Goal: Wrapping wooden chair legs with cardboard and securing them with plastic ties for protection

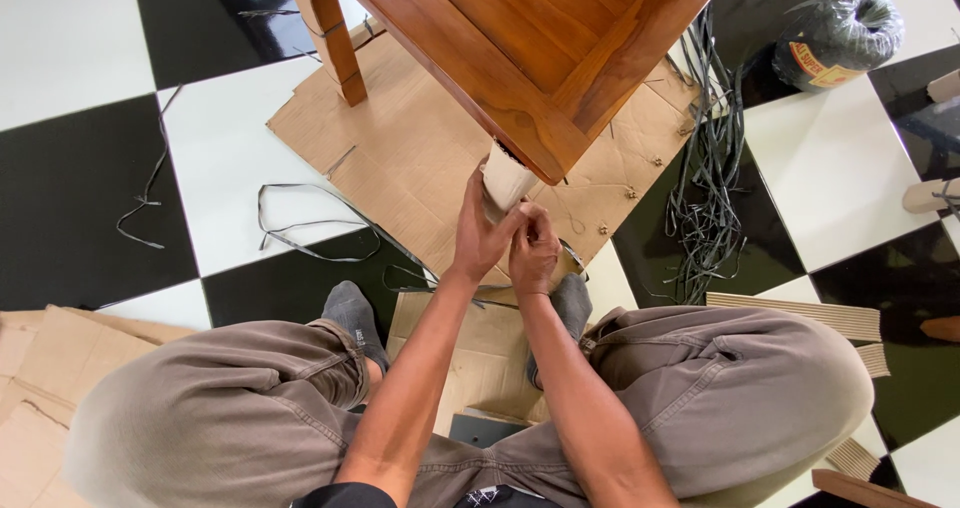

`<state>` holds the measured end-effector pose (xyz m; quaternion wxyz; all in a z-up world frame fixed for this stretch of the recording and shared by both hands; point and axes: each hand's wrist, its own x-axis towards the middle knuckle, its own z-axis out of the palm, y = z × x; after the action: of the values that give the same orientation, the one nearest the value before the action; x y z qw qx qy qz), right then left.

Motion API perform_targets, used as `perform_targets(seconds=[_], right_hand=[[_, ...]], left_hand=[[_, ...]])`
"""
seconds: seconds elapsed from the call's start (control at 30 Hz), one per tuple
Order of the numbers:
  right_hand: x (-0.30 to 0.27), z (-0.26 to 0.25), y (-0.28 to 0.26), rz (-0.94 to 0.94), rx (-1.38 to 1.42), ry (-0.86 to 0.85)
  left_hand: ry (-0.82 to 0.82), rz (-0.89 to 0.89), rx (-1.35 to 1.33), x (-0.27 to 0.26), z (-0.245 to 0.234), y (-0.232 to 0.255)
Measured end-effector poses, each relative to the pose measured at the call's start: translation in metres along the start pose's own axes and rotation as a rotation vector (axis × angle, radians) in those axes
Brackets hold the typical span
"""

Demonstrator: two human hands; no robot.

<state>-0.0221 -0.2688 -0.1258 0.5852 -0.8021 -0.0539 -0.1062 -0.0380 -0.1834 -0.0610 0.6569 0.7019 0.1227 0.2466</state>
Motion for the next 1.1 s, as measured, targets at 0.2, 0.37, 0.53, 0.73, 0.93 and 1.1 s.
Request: perform_targets(seconds=[0.2,0.37,0.53,0.73,0.93,1.1], right_hand=[[0.0,-0.001,0.029,0.077,0.101,-0.057],[0.002,-0.002,0.032,0.119,0.194,-0.086],[0.006,-0.001,0.046,0.13,0.239,-0.113],[0.008,0.002,0.045,0.152,0.281,-0.208],[0.007,-0.003,0.042,0.121,0.189,-0.222],[0.003,-0.004,0.023,0.039,0.063,-0.116]], left_hand=[[0.102,-0.14,0.084,0.01,0.016,-0.023],[0.195,-0.177,0.075,0.014,0.035,-0.031],[0.253,-0.182,0.095,0.02,0.037,-0.034],[0.221,-0.175,0.106,0.018,0.037,-0.026],[0.249,-0.184,0.028,0.018,0.038,-0.016],[0.239,-0.248,0.082,0.016,0.039,-0.015]])
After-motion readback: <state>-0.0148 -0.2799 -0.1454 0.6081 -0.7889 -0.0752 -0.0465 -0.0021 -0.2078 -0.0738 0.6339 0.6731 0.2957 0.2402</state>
